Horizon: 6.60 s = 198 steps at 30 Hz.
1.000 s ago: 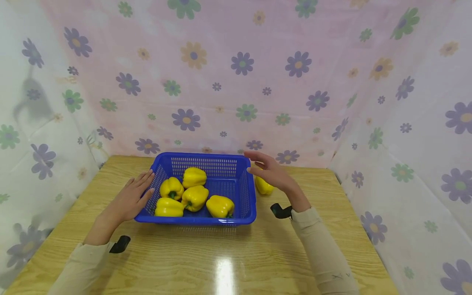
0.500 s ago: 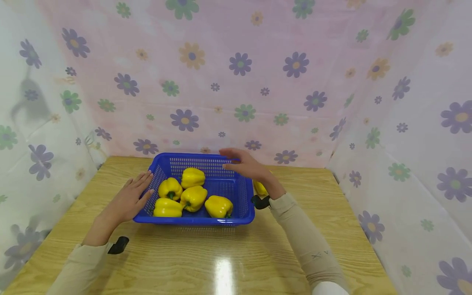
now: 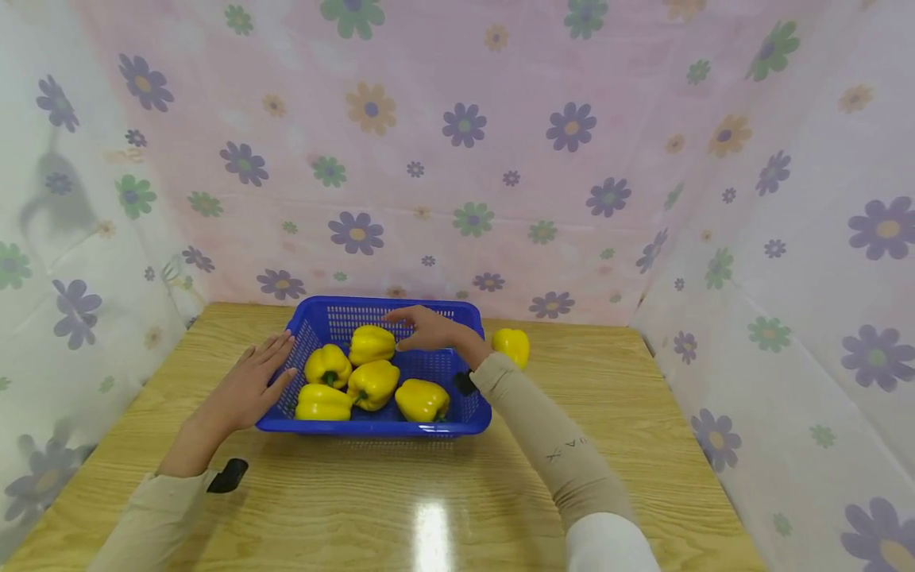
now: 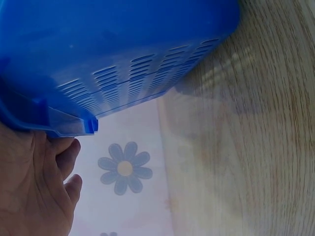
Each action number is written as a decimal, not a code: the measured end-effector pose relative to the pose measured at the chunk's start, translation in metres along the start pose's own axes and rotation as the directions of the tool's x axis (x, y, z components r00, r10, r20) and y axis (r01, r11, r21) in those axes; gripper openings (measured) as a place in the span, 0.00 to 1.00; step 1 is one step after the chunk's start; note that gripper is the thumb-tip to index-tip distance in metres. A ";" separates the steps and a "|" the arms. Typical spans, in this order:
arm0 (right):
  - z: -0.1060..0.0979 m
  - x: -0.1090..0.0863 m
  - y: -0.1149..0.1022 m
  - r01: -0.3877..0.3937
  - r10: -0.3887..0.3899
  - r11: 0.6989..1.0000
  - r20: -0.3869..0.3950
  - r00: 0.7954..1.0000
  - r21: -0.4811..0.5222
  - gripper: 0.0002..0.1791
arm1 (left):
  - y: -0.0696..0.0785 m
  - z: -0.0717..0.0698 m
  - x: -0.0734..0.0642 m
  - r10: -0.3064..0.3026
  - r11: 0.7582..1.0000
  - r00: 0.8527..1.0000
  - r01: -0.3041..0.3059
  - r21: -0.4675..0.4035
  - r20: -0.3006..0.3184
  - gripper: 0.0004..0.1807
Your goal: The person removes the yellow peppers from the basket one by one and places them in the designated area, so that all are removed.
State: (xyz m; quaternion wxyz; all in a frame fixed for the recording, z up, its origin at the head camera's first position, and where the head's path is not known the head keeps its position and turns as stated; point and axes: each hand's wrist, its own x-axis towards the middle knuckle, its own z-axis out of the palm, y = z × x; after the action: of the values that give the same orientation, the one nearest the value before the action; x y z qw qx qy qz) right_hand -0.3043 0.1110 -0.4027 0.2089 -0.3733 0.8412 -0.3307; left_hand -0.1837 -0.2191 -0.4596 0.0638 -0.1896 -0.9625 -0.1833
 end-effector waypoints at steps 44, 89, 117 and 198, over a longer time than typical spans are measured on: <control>0.045 0.037 0.041 -0.261 0.279 0.953 -0.108 0.954 0.154 0.34 | 0.001 -0.005 -0.001 -0.011 1.000 1.000 0.011 -0.011 0.023 0.33; 0.024 0.012 0.057 -0.081 0.073 0.994 0.105 0.992 0.070 0.54 | 0.003 0.002 0.001 -0.020 0.999 0.999 0.021 -0.027 0.027 0.33; 0.020 0.009 0.064 -0.265 0.268 0.961 -0.021 0.963 0.083 0.49 | 0.004 0.001 0.001 -0.020 1.000 1.000 0.020 -0.024 0.017 0.34; -0.021 -0.045 0.030 0.092 0.056 0.894 -0.314 0.948 0.438 0.47 | 0.006 -0.003 0.002 -0.029 0.999 0.998 0.030 -0.023 0.047 0.34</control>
State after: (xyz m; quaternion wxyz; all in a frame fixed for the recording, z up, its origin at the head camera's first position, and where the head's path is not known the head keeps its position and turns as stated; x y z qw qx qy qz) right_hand -0.3027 0.1691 -0.4050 0.1474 -0.2647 0.7615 -0.5730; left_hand -0.1829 -0.2143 -0.4544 0.0365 -0.1804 -0.9641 -0.1912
